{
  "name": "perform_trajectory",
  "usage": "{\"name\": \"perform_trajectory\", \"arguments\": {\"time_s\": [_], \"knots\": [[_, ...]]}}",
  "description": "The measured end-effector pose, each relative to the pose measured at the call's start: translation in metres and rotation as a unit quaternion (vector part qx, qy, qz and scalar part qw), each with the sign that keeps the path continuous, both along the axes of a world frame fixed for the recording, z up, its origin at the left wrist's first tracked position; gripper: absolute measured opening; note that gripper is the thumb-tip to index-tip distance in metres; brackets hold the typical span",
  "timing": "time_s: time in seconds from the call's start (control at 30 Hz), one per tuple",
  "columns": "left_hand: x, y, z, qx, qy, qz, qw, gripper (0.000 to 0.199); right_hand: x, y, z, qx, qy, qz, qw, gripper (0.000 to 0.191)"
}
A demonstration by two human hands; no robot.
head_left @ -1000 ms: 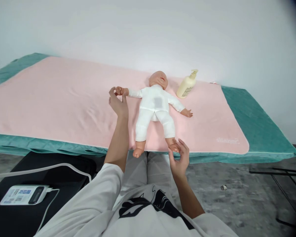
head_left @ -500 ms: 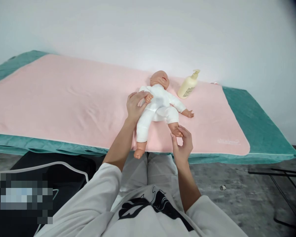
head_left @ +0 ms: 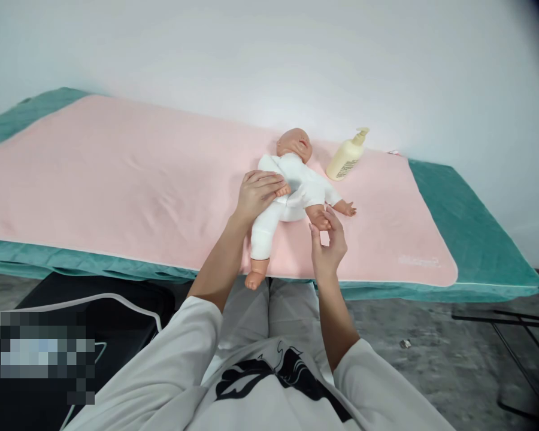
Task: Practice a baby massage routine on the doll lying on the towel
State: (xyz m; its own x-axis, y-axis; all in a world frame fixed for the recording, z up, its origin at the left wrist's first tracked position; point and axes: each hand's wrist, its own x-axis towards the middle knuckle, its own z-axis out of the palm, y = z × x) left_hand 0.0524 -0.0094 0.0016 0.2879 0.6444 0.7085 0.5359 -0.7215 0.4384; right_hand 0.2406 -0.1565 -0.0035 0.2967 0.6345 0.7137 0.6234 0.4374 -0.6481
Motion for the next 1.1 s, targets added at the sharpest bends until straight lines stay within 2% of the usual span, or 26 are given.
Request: {"name": "perform_trajectory", "arguments": {"time_s": [0.17, 0.37, 0.57, 0.83, 0.97, 1.1], "knots": [[0.000, -0.001, 0.000, 0.002, -0.002, 0.004, 1.000, 0.019, -0.002, 0.001, 0.000, -0.004, 0.006, 0.003, 1.000, 0.036], [0.000, 0.003, -0.007, 0.011, -0.018, 0.029, 0.999, 0.021, 0.001, -0.003, -0.002, -0.004, 0.008, 0.007, 1.000, 0.036], [-0.003, 0.004, -0.013, 0.024, -0.098, 0.089, 0.991, 0.026, 0.004, -0.014, 0.000, -0.007, 0.010, 0.009, 1.000, 0.036], [-0.019, 0.008, -0.013, -0.015, -0.224, 0.157, 0.962, 0.034, 0.009, -0.043, -0.005, -0.044, -0.010, 0.010, 0.999, 0.043], [-0.028, 0.010, -0.012, -0.050, -0.277, 0.218, 0.934, 0.037, 0.009, -0.059, -0.012, -0.067, -0.012, 0.010, 0.998, 0.047], [-0.040, 0.011, -0.011, -0.091, -0.289, 0.285, 0.909, 0.037, 0.009, -0.075, -0.025, -0.071, -0.028, -0.003, 0.997, 0.050]]}}
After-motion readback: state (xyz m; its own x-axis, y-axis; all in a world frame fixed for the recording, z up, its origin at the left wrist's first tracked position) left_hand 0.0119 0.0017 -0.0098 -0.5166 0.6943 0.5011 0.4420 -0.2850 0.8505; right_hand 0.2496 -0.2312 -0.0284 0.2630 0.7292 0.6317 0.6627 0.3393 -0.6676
